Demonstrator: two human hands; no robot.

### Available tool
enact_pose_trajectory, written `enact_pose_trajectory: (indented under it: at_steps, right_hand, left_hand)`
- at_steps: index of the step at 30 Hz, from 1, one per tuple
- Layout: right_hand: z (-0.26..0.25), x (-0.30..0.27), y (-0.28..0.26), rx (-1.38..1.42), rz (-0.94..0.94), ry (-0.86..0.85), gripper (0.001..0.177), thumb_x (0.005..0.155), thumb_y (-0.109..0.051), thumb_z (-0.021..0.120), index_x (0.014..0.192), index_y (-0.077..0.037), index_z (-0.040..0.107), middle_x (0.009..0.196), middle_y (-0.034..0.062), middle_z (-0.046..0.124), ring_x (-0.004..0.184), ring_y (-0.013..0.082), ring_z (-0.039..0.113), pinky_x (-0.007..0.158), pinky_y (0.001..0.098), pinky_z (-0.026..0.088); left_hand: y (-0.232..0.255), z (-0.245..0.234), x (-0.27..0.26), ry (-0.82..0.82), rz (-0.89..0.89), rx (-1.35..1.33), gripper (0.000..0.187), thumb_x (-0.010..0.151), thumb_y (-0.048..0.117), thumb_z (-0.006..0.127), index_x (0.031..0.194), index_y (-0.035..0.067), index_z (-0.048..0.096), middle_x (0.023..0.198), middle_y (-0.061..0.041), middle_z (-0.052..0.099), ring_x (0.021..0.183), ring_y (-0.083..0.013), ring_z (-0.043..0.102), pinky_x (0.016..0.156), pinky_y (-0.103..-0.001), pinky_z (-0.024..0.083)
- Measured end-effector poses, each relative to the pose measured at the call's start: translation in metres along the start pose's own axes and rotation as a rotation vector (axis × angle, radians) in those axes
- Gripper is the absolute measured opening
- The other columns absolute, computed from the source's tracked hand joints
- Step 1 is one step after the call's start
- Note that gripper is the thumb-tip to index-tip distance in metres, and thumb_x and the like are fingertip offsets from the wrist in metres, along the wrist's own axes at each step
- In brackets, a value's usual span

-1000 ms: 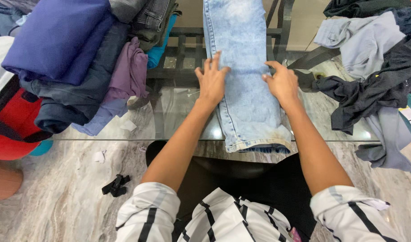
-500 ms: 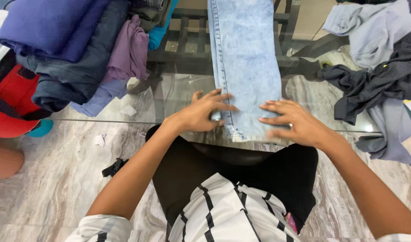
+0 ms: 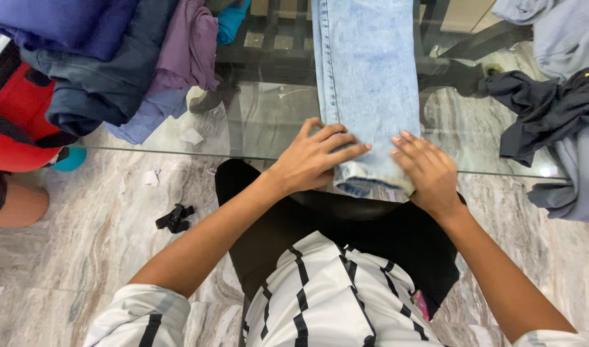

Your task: The person folds a pair of light-wash jeans on a glass table, smoothing and aligning the legs before folding them into a compact rectangle. Then the person folds a dark gray t-shirt by hand, smoothing the fabric and folding the sleeves and body into a neat stack.

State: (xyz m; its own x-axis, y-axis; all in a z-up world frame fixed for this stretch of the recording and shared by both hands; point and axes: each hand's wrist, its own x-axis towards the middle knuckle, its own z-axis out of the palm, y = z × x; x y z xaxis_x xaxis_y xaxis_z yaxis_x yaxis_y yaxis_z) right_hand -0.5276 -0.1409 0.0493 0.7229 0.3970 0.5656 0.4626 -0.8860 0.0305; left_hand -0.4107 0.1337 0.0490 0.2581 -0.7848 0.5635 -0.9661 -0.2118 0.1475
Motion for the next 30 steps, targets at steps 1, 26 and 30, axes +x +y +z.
enact_pose_trajectory:
  at_steps: [1,26,30]
  right_hand:
    - [0.003,-0.002,0.001,0.062,0.043,0.04,0.044,0.077,-0.002,0.072,0.119,-0.006,0.062,0.136,0.0131,0.066,0.13,0.0329,0.063,0.112,0.0469,0.049]
    - [0.009,0.092,0.013,0.535,0.407,0.274,0.049,0.08,-0.022,0.088,0.115,0.002,0.063,0.113,0.0142,0.051,0.114,0.0218,0.048,0.098,0.0358,0.044]
    - [0.01,0.095,0.022,0.37,0.379,0.393,0.039,0.082,-0.014,0.095,0.087,0.001,0.059,0.098,0.0079,0.061,0.104,0.0182,0.053,0.09,0.0341,0.047]
  left_hand:
    - [-0.001,-0.001,0.0,0.039,0.027,-0.058,0.075,0.084,0.022,0.083,0.149,0.022,0.046,0.134,-0.005,0.062,0.127,-0.0254,0.057,0.105,-0.053,0.04]
    - [-0.036,0.028,0.061,0.422,-0.903,-0.752,0.049,0.098,0.044,0.065,0.12,0.001,0.062,0.093,-0.015,0.075,0.088,-0.0222,0.071,0.08,-0.038,0.055]
    - [-0.028,0.018,0.065,0.417,-0.889,-0.709,0.05,0.097,0.043,0.058,0.134,0.01,0.051,0.079,-0.018,0.07,0.072,-0.0238,0.067,0.07,-0.04,0.051]
